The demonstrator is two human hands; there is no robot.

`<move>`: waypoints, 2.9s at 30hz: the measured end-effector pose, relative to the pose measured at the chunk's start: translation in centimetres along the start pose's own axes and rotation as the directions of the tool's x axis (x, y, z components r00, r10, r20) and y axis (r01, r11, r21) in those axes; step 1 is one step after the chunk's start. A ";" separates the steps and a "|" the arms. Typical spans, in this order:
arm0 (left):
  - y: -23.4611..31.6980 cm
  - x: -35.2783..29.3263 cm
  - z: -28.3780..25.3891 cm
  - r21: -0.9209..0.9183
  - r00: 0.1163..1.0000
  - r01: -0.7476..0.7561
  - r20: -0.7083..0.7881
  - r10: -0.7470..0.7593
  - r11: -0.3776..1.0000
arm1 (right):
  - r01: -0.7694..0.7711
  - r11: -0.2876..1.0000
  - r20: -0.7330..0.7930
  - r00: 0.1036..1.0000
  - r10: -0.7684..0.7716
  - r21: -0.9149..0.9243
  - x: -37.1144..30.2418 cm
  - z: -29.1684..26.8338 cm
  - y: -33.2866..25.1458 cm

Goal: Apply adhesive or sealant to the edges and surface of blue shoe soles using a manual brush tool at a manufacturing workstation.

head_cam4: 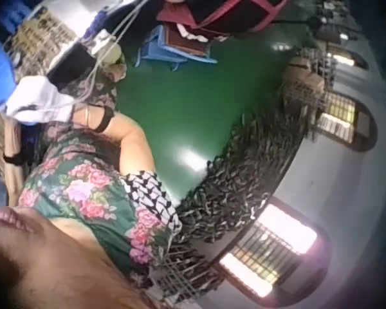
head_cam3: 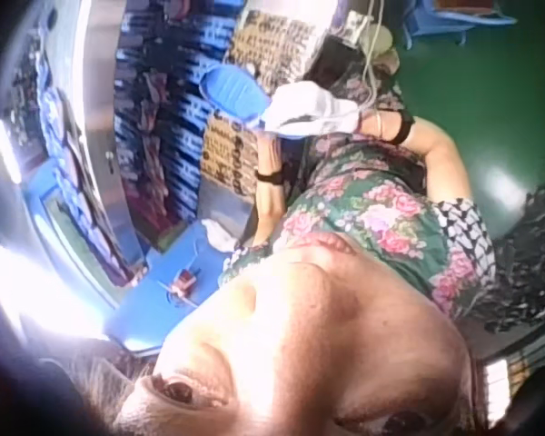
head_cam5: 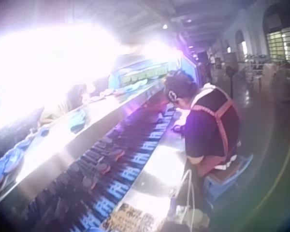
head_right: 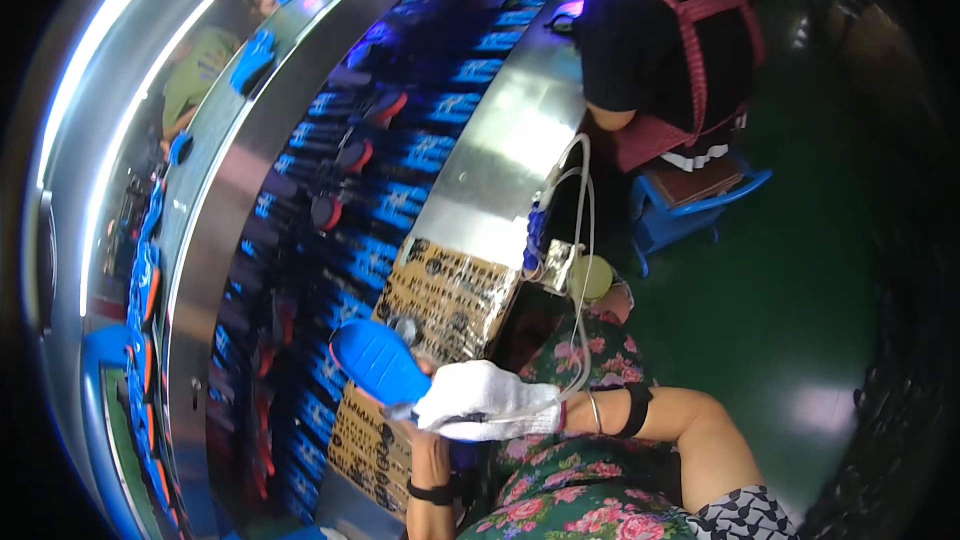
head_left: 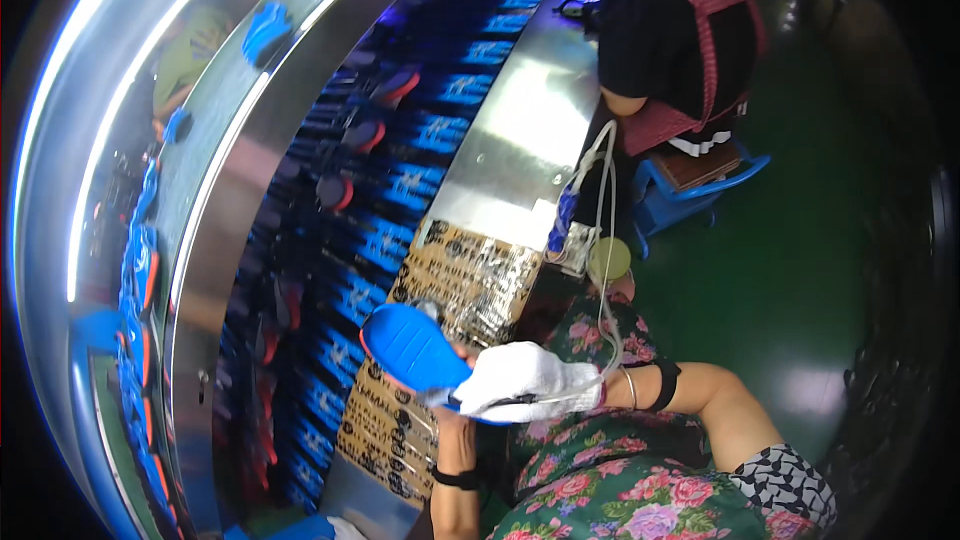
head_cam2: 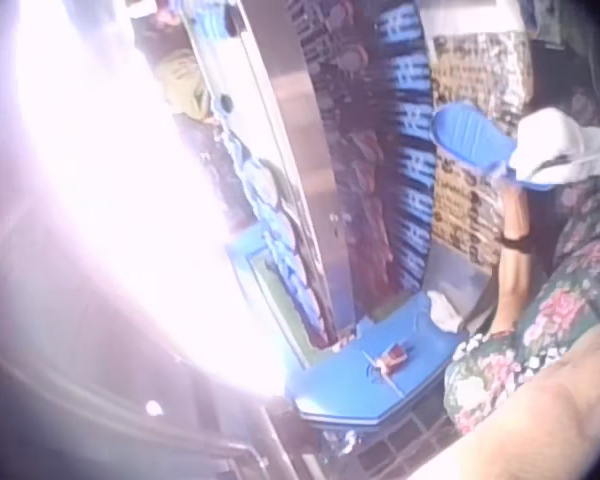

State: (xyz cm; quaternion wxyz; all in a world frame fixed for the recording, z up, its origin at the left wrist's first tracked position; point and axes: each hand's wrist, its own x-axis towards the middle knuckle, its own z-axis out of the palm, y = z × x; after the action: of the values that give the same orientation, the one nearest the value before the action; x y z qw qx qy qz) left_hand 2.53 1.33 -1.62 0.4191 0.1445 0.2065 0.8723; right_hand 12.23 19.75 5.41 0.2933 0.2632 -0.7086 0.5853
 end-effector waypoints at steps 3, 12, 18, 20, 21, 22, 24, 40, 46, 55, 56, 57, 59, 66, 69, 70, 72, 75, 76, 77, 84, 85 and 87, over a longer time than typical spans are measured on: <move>0.4 -0.1 -0.4 0.007 0.999 0.001 0.045 -0.001 1.000 | -0.235 0.915 -0.127 0.949 0.289 0.327 -0.1 -0.6 -0.5; 0.7 0.9 -1.5 -0.043 0.990 -0.140 -0.043 0.138 0.989 | -0.268 0.894 -0.112 0.939 0.326 0.360 -1.4 0.3 -0.8; 1.1 3.6 1.0 -0.110 0.999 0.039 0.028 -0.036 0.993 | 0.005 0.989 -0.066 0.998 -0.015 -0.146 -2.0 -1.4 0.0; 1.0 4.9 2.0 -0.181 0.995 -0.095 0.003 0.097 0.979 | 0.016 0.976 -0.091 0.995 -0.036 -0.215 -1.4 -1.3 0.0; 1.2 5.0 1.1 -0.160 0.993 -0.116 -0.043 0.111 0.980 | -0.071 0.997 -0.120 0.990 0.070 -0.003 -0.9 -1.4 0.5; 1.4 5.2 -0.6 -0.121 0.991 -0.113 0.060 0.121 0.986 | -0.341 0.826 -0.145 0.884 0.444 0.450 -1.4 -0.3 0.6; 1.7 3.7 -0.4 -0.021 0.984 -0.175 0.024 0.176 0.984 | -0.370 0.885 -0.189 0.883 0.430 0.283 -1.3 -0.4 1.4; 2.4 3.7 0.6 -0.134 0.968 -0.245 -0.096 0.233 0.960 | -0.296 0.946 -0.100 0.945 0.310 0.133 -1.5 0.6 0.4; 4.3 3.5 0.2 -0.055 0.979 -0.122 -0.168 0.111 0.991 | -0.223 0.974 -0.125 0.968 0.217 -0.035 -1.3 0.4 0.9; 6.0 2.4 -1.1 0.033 0.968 0.223 -0.126 -0.218 0.974 | -0.376 0.909 0.004 0.924 0.382 0.180 -1.8 1.0 0.4; 5.8 2.2 -1.0 -0.113 0.969 0.236 -0.042 -0.242 0.965 | -0.244 0.968 0.054 0.969 0.241 0.052 -1.7 0.9 0.4; 5.9 2.0 -1.2 -0.117 0.971 0.226 -0.048 -0.233 0.967 | -0.093 0.993 0.121 0.988 0.100 -0.067 -1.8 0.8 0.5; 6.3 2.3 -1.9 -0.090 0.933 0.350 -0.059 -0.356 0.932 | 0.010 0.987 0.169 0.986 0.018 -0.163 -2.8 2.3 0.3; 6.6 1.7 -2.9 -0.039 0.865 0.485 -0.125 -0.486 0.874 | -0.132 0.989 0.241 0.964 0.114 0.061 -1.3 1.4 1.3; 7.2 1.6 -4.1 0.131 0.857 0.500 -0.213 -0.469 0.856 | -0.266 0.952 0.215 0.949 0.231 0.152 -1.5 2.1 1.1; 6.5 1.7 -3.9 0.044 0.883 0.401 -0.285 -0.374 0.915 | -0.421 0.869 0.192 0.905 0.381 0.261 -1.7 1.7 1.2; 5.9 1.0 -5.4 -0.001 0.967 0.196 -0.164 -0.193 0.981 | -0.724 0.538 0.173 0.652 0.738 0.433 -1.3 1.1 0.5; 4.6 -0.3 -4.6 0.332 0.908 -0.020 -0.389 0.156 0.943 | -0.604 0.456 -0.013 0.593 0.805 0.654 -1.8 1.8 1.6; 4.2 -0.8 -4.0 0.327 0.919 -0.027 -0.363 0.152 0.945 | -0.608 0.423 -0.022 0.554 0.832 0.671 -1.8 1.9 1.7; 4.1 -1.6 -3.3 0.177 0.876 -0.169 -0.424 0.230 0.970 | -0.611 0.389 -0.028 0.514 0.857 0.690 -1.9 2.0 1.9; 2.1 -9.9 0.6 -0.157 0.864 -0.185 -0.496 0.084 0.970 | -0.560 0.273 0.015 0.454 0.891 0.782 -3.8 3.5 3.5; 1.8 -10.9 0.3 -0.272 0.862 -0.072 -0.500 -0.077 0.960 | -0.559 0.269 0.007 0.443 0.897 0.784 -3.9 3.8 3.3; 0.9 -11.8 -0.5 -0.390 0.839 0.036 -0.489 -0.240 0.920 | -0.573 0.297 0.009 0.469 0.883 0.764 -3.8 3.5 3.1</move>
State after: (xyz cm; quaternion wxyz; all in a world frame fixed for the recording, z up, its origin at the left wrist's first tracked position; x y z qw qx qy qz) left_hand 8.90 -8.66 -2.60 0.4282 -0.1965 0.1576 0.8679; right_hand 12.26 16.97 0.07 0.0091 -0.1463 -0.3988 0.9053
